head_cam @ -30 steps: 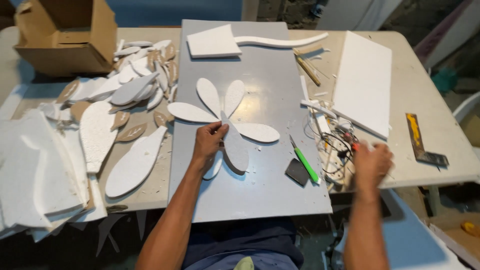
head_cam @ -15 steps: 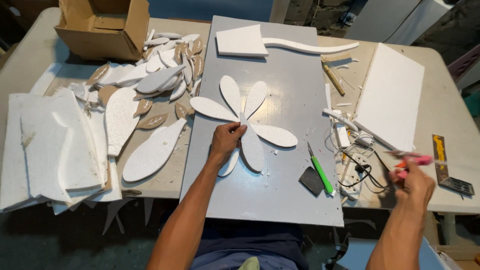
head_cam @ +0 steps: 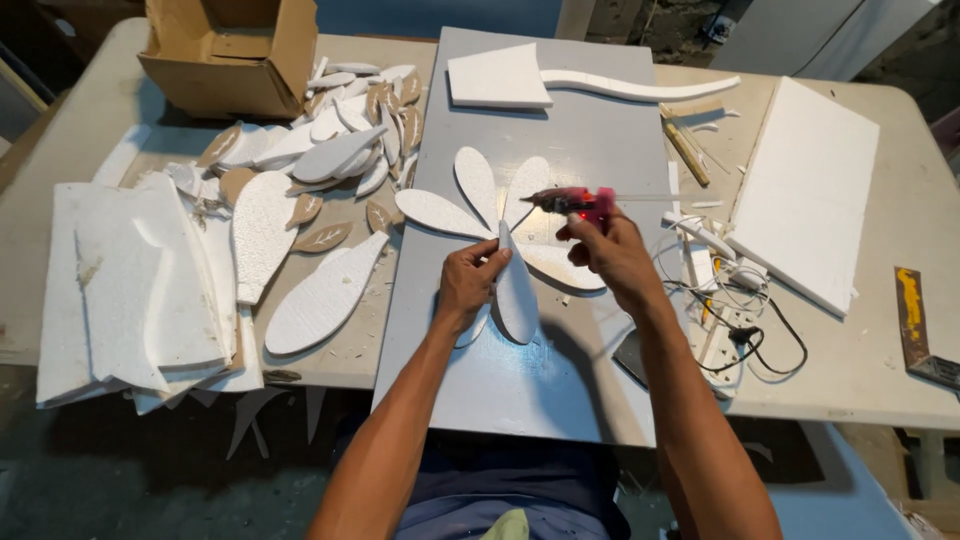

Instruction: Assembling a decorative flower by applying hot glue to foam petal cutouts and pressing them onto a central base.

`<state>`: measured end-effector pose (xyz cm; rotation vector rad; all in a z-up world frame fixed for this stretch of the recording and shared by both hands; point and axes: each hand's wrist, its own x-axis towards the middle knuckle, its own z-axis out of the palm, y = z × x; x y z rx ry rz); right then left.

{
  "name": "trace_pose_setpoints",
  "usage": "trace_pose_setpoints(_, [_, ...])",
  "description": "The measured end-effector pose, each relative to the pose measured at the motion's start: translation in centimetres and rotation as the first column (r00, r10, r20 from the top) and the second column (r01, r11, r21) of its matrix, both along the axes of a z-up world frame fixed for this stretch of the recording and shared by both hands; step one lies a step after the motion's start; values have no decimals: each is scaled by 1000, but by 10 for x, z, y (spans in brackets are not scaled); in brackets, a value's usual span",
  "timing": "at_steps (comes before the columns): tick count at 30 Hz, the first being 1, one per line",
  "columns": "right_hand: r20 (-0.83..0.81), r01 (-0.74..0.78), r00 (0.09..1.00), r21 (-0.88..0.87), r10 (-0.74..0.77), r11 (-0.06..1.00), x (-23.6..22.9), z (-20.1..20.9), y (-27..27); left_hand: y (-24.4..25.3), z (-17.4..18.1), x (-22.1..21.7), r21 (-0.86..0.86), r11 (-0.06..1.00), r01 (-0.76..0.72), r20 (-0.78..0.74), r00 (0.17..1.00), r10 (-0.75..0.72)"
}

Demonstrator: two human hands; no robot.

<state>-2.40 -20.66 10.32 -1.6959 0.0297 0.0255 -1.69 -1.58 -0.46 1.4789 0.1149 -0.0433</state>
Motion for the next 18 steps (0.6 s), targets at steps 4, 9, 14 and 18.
trace_pose_setpoints(4, [-12,-49,999,-108,48,993,14,3,10,1,-3,-1,-12,1000,-5,9,1000,5])
trace_pose_setpoints(9, [-97,-41,995,-153,27,987,22,-7,5,1,-3,-2,18,1000,-8,18,1000,7])
trace_pose_setpoints(14, [-108,-87,992,-161,70,983,23,-9,1,-1,3,-7,2,1000,-6,40,999,6])
trace_pose_setpoints(18, [-119,-105,989,-182,84,978,26,-9,0,-1,0,-6,6,1000,-1,41,999,1])
